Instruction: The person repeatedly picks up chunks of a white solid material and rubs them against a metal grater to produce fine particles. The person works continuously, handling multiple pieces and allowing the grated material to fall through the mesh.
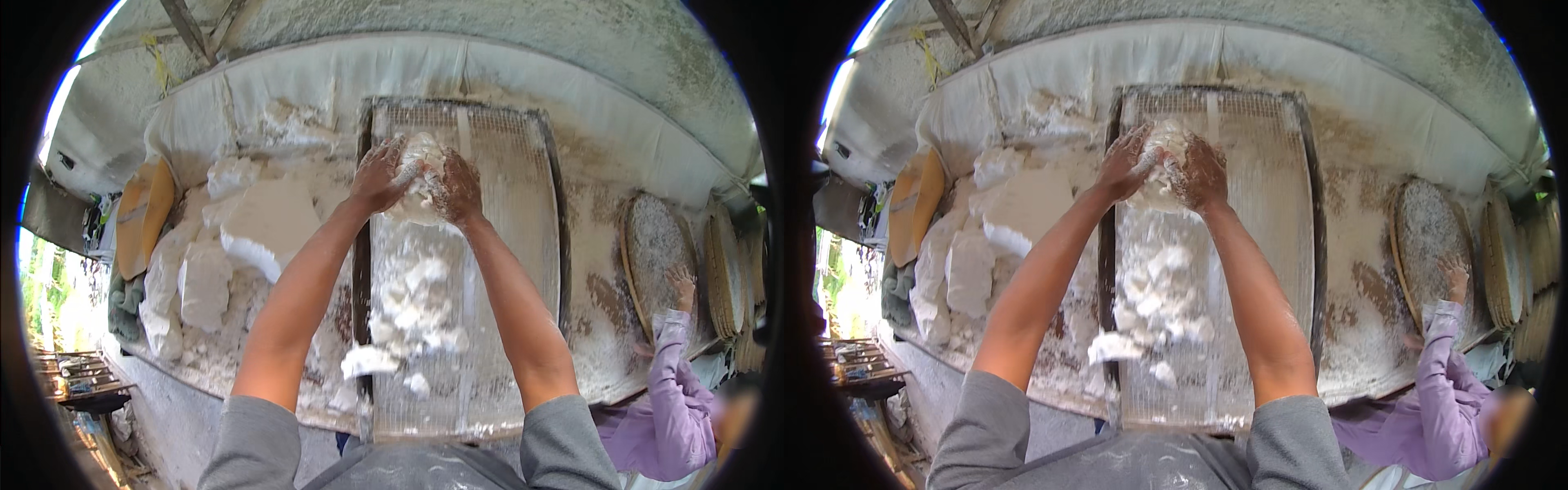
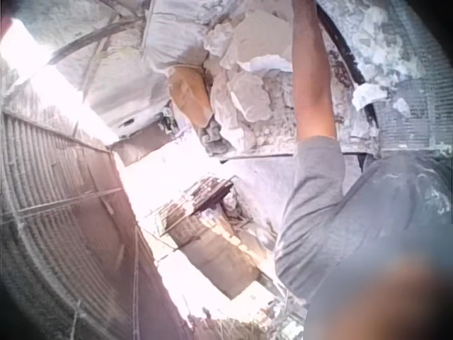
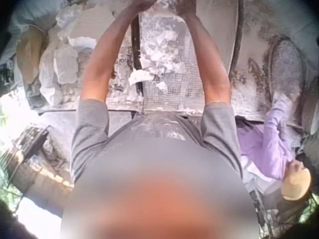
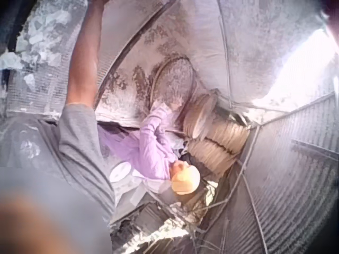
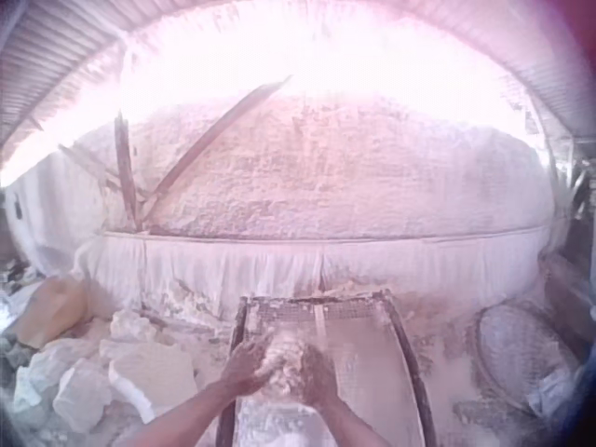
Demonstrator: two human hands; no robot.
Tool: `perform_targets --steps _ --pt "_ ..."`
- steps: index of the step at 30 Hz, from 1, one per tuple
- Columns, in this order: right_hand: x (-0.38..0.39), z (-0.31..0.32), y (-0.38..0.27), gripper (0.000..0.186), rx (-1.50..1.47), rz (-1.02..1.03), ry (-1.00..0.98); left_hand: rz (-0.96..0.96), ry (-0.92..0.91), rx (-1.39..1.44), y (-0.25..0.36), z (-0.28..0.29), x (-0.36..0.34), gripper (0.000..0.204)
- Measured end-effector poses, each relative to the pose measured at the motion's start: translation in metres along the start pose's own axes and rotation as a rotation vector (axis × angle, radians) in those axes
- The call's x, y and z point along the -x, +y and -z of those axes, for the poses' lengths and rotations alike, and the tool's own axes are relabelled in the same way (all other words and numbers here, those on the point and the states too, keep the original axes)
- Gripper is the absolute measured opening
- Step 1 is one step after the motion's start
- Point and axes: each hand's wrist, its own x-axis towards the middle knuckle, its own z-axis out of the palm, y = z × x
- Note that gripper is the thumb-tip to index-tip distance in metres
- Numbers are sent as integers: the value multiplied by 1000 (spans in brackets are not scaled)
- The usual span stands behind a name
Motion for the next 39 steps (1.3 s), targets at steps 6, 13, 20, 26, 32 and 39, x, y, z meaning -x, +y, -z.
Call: perform_targets --steps 6,13,20,26,32,39 --pt "101 30 -55 64 -124 -66 48 -2 321 257 71 0 123 54" --pt "45 -18 -5 58 8 222 157 20 596 389 8 -58 53 37" --pt "-122 -12 4 51 198 -43 99 227 554 169 11 -7 -98 35" --pt "-23 -2 -16 50 -23 63 63 78 482 401 6 -29 9 33" --pt "103 16 -36 56 -30 217 -20 -237 309 -64 51 -20 130 23" --pt "64 -1 -45 49 238 91 169 28 435 87 48 -39 89 69"
